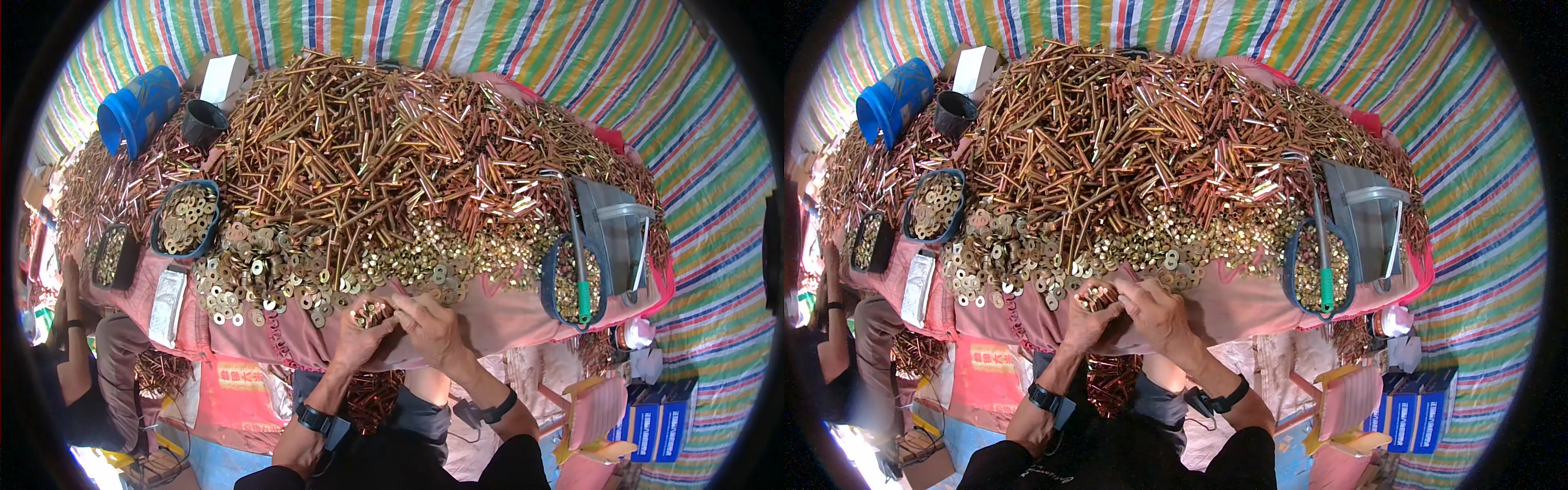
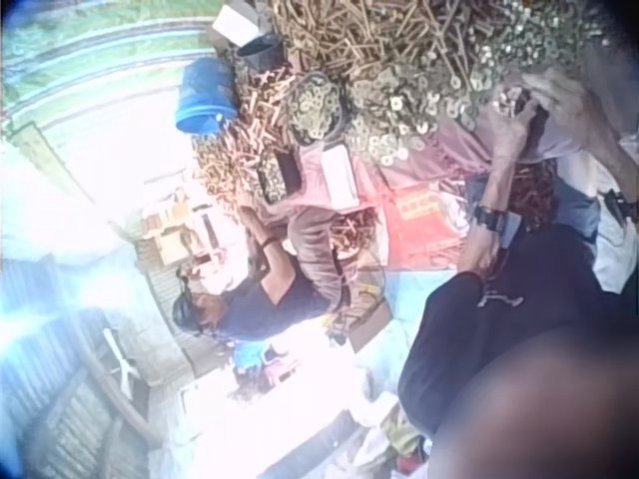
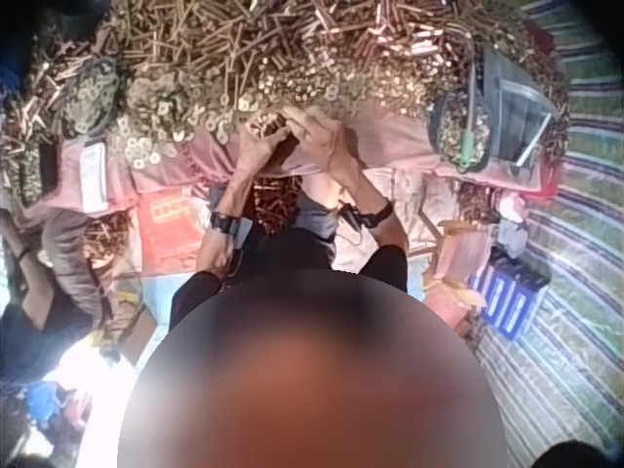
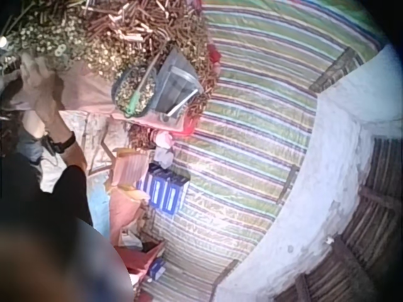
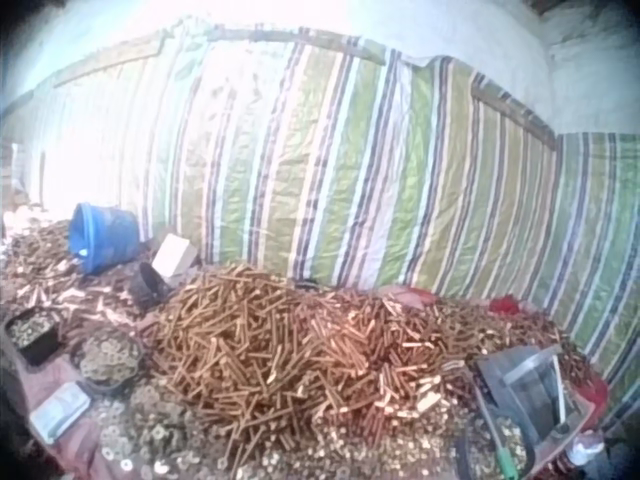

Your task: The person sorts through a large pile of metal parts, picking up and examining small pins, washers, and brass pieces by hand.

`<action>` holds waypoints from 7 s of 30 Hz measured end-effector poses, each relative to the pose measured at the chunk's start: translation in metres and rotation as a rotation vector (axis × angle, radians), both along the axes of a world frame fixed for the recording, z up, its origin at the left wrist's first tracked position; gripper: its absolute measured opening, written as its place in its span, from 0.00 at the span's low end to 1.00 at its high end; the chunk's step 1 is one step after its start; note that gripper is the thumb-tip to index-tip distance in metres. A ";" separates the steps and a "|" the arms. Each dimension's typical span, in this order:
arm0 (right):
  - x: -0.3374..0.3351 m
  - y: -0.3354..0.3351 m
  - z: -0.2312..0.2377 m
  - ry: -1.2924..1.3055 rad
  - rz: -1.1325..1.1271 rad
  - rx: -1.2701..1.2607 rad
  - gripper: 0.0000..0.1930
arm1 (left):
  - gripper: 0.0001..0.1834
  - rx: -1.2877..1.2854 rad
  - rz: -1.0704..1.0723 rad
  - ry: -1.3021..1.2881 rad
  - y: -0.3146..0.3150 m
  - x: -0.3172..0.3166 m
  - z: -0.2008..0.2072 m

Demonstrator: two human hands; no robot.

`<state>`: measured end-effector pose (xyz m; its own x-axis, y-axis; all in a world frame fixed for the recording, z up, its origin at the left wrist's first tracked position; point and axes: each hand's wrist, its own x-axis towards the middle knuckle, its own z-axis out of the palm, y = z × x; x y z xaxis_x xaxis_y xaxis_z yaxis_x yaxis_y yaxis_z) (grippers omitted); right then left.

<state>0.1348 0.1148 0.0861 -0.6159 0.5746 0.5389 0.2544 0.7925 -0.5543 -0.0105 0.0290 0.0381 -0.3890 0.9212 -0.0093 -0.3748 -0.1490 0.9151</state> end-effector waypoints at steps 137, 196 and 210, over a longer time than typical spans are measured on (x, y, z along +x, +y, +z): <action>0.018 0.085 0.010 0.016 -0.405 -0.008 0.07 | 0.19 0.056 0.009 0.278 -0.006 0.000 -0.022; 0.004 0.019 0.025 -0.190 0.243 -0.306 0.23 | 0.14 0.059 0.043 0.201 -0.015 0.005 -0.021; -0.022 0.078 -0.027 -0.221 -0.204 -0.129 0.12 | 0.09 0.146 0.012 0.060 -0.010 0.007 -0.025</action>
